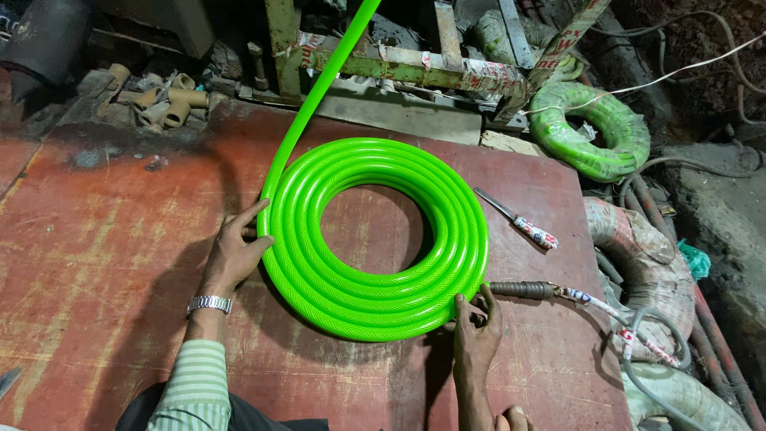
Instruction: The person coils a green hose by hand on a wooden board.
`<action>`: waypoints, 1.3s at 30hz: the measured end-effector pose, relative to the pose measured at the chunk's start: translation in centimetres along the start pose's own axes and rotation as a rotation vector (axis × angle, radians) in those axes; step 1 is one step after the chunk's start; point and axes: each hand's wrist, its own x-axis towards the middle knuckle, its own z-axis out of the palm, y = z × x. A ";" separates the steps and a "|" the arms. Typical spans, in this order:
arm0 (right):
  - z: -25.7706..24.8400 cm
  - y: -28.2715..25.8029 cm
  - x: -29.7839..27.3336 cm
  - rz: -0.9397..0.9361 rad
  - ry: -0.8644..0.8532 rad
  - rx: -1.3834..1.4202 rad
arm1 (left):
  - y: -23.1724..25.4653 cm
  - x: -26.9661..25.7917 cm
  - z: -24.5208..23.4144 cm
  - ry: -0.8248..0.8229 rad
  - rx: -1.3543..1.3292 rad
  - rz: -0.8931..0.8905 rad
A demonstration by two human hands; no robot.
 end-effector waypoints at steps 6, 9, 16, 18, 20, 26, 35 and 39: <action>0.0 0.5 0.3 -0.031 -0.003 -0.004 | -0.9 1.0 0.4 0.050 -0.037 0.045; -0.1 0.2 0.2 -0.046 0.005 -0.007 | 0.0 1.0 0.5 0.102 -0.123 0.035; -0.2 -0.1 0.1 -0.038 -0.015 -0.021 | 1.7 0.5 0.0 0.142 0.067 -0.014; -0.3 -0.1 0.1 -0.048 -0.013 -0.058 | 1.5 0.6 0.2 0.142 0.065 -0.030; -0.3 -0.6 -0.1 -0.072 -0.004 -0.137 | 1.6 0.6 0.2 0.165 0.050 0.059; -0.5 1.1 0.6 -0.118 -0.043 -0.073 | 0.8 1.8 0.4 0.131 0.078 0.090; -1.9 -1.8 3.8 -0.195 -0.009 -0.285 | 1.1 2.9 -0.9 -0.036 0.070 -0.022; -1.1 -5.0 8.6 -0.393 0.030 -0.314 | 0.7 3.8 -0.9 -0.042 -0.003 -0.074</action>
